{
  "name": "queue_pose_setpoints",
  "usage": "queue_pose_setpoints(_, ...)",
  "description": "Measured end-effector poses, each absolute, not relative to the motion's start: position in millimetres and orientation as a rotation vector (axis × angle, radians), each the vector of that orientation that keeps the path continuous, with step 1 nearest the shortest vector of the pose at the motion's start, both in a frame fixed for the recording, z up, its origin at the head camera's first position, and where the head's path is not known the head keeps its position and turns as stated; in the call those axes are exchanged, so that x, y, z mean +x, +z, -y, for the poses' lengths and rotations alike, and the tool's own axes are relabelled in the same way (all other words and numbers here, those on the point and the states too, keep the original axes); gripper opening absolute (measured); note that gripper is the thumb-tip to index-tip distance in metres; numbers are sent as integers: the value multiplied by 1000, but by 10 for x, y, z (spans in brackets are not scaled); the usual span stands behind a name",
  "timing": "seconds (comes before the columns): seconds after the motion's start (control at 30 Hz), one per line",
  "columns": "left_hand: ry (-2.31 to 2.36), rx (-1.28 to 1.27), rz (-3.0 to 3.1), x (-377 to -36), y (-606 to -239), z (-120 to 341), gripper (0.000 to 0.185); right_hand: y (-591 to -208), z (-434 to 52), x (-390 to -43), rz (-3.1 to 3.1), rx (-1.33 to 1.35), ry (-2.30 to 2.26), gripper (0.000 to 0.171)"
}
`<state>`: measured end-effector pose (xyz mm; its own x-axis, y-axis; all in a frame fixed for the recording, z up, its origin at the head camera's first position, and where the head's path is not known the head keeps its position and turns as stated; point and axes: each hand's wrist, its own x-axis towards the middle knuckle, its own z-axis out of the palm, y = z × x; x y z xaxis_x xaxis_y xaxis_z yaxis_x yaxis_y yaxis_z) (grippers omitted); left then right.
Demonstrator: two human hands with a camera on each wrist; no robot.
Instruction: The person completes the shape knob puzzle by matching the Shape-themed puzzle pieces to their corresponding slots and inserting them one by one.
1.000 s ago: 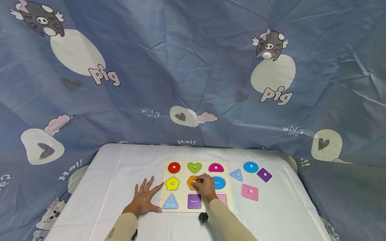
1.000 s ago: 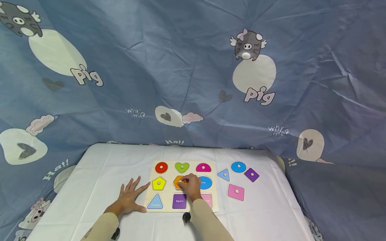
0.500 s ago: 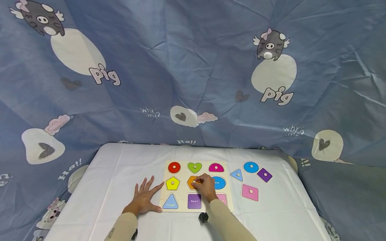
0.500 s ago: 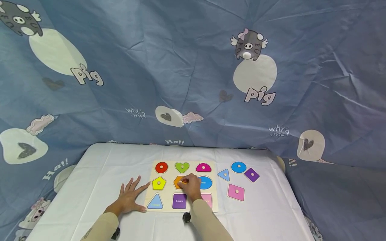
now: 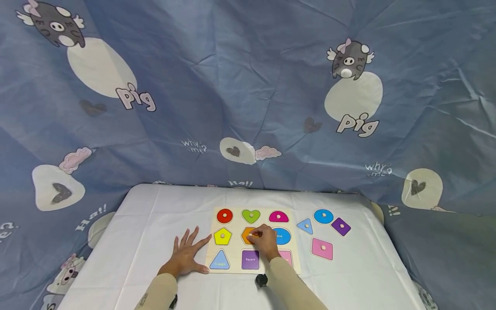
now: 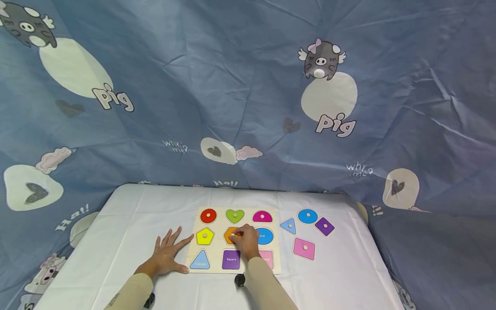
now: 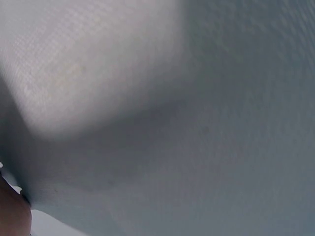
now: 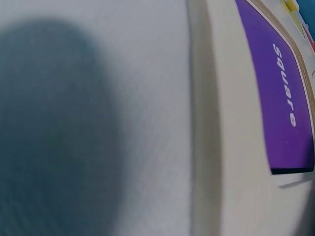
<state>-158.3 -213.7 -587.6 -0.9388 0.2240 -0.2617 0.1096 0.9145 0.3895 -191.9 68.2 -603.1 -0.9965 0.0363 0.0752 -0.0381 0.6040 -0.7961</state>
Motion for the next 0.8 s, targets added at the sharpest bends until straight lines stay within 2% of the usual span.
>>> queue_pose_setpoints(0.53, 543, 258, -2783, -1537, -5846, 2123, 108, -6034, -707, -1910, 2708, 19, 1446, 14)
queue_pose_setpoints(0.8, 567, 261, -2777, -1530, -5824, 2115, 108, -6009, -791, -1947, 2592, -30, 1801, 20)
